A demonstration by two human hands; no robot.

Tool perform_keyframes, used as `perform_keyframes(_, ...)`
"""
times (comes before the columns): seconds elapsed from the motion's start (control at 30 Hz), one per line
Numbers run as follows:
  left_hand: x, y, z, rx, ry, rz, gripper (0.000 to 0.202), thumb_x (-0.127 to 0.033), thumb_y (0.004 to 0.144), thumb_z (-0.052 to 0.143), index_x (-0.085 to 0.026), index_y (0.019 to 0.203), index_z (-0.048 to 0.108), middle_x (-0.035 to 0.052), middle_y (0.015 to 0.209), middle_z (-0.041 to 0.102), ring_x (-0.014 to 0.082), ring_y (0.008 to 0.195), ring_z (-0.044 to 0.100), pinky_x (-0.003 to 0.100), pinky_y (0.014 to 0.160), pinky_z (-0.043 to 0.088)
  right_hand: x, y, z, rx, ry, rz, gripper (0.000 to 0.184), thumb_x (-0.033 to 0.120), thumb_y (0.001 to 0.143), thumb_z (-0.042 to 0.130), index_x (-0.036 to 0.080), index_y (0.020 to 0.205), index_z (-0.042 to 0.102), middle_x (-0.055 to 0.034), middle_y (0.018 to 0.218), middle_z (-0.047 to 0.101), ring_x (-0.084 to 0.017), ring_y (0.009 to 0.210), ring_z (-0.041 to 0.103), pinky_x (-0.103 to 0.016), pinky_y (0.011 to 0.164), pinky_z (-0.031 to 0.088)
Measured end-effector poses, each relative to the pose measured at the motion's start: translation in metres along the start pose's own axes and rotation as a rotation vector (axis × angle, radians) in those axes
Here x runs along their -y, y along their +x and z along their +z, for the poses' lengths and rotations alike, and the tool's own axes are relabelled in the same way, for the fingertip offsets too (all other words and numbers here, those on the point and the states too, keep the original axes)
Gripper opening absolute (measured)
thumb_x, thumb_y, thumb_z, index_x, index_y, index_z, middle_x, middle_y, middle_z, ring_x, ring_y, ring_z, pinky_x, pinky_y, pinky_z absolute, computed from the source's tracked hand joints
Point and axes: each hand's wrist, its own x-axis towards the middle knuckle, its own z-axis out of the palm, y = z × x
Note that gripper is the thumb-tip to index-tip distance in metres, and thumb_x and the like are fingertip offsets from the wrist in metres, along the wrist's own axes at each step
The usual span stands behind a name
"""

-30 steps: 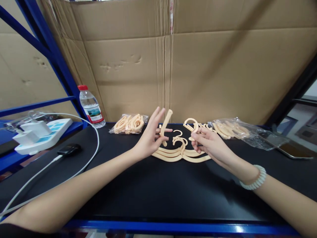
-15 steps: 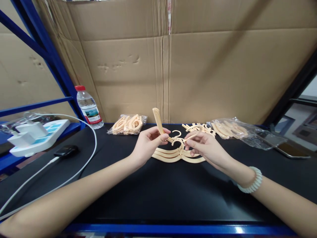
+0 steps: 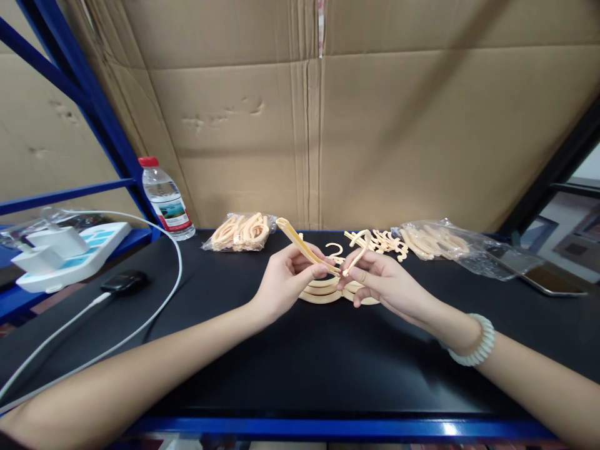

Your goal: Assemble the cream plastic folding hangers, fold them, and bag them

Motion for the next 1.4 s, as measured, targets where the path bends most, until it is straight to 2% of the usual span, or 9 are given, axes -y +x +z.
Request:
perform_keyframes(0.2,-0.003,-0.002,0.003,0.008,-0.024,0.041,0.02,-0.018,0.073,0.078,-0.014,0.085,0.062,0.0052,0.086,0.077,0.0202,0.085,0.074,0.029,0.081,0.059,0.0,-0.001,0.003,0.033,0.047,0.009,0.021,0.033,0.083,0.073,0.017,0.09,0.061,-0.0042,0.092,0.063,-0.019,0.086,0.069,-0.022,0.055,0.057)
perform_keyframes(0.43,-0.007,-0.005,0.006,0.05,-0.075,0.037,0.019,-0.014,0.072,0.079,-0.014,0.078,0.06,0.0063,0.086,0.077,0.019,0.082,0.075,0.027,0.076,0.06,-0.002,-0.002,0.001,0.011,0.087,0.022,0.021,0.032,0.08,0.076,0.016,0.088,0.064,-0.0042,0.092,0.066,-0.018,0.085,0.07,-0.023,0.062,0.058)
perform_keyframes(0.6,-0.007,-0.007,0.008,0.064,-0.145,-0.005,0.02,-0.014,0.071,0.08,-0.014,0.075,0.06,0.0052,0.082,0.078,0.0183,0.078,0.075,0.026,0.073,0.06,-0.002,-0.002,0.002,-0.007,0.105,0.015,0.022,0.031,0.079,0.077,0.015,0.085,0.064,-0.0032,0.08,0.069,-0.013,0.073,0.069,-0.025,0.068,0.059)
perform_keyframes(0.83,-0.009,-0.011,0.015,0.03,-0.155,-0.053,0.021,-0.014,0.068,0.082,-0.014,0.074,0.062,0.0056,0.084,0.078,0.0191,0.079,0.075,0.026,0.074,0.06,-0.004,-0.004,0.008,-0.049,0.108,0.011,0.028,0.033,0.075,0.08,0.016,0.078,0.058,-0.0009,0.069,0.067,-0.012,0.061,0.067,-0.026,0.063,0.06)
perform_keyframes(1.0,-0.014,-0.016,0.019,-0.013,-0.13,-0.058,0.018,-0.016,0.07,0.081,-0.014,0.074,0.064,0.0075,0.086,0.078,0.0204,0.078,0.075,0.028,0.074,0.06,-0.003,-0.008,0.014,-0.073,0.118,-0.06,0.027,0.033,0.076,0.079,0.016,0.076,0.057,0.0011,0.069,0.064,-0.012,0.061,0.067,-0.026,0.06,0.061)
perform_keyframes(1.2,-0.021,-0.02,0.021,-0.036,-0.134,-0.062,0.016,-0.017,0.071,0.079,-0.013,0.077,0.065,0.0078,0.085,0.077,0.0213,0.076,0.074,0.031,0.073,0.06,0.007,-0.012,0.015,0.018,0.137,-0.056,0.024,0.032,0.08,0.076,0.016,0.079,0.059,0.0003,0.071,0.065,-0.012,0.064,0.067,-0.026,0.062,0.061)
perform_keyframes(1.4,-0.018,-0.019,0.018,-0.036,-0.118,-0.081,0.018,-0.02,0.071,0.079,-0.014,0.079,0.064,0.0076,0.084,0.077,0.0223,0.076,0.074,0.033,0.073,0.06,0.009,-0.011,0.012,0.079,0.167,-0.011,0.022,0.03,0.08,0.076,0.016,0.08,0.059,0.0005,0.075,0.064,-0.012,0.067,0.067,-0.026,0.065,0.061)
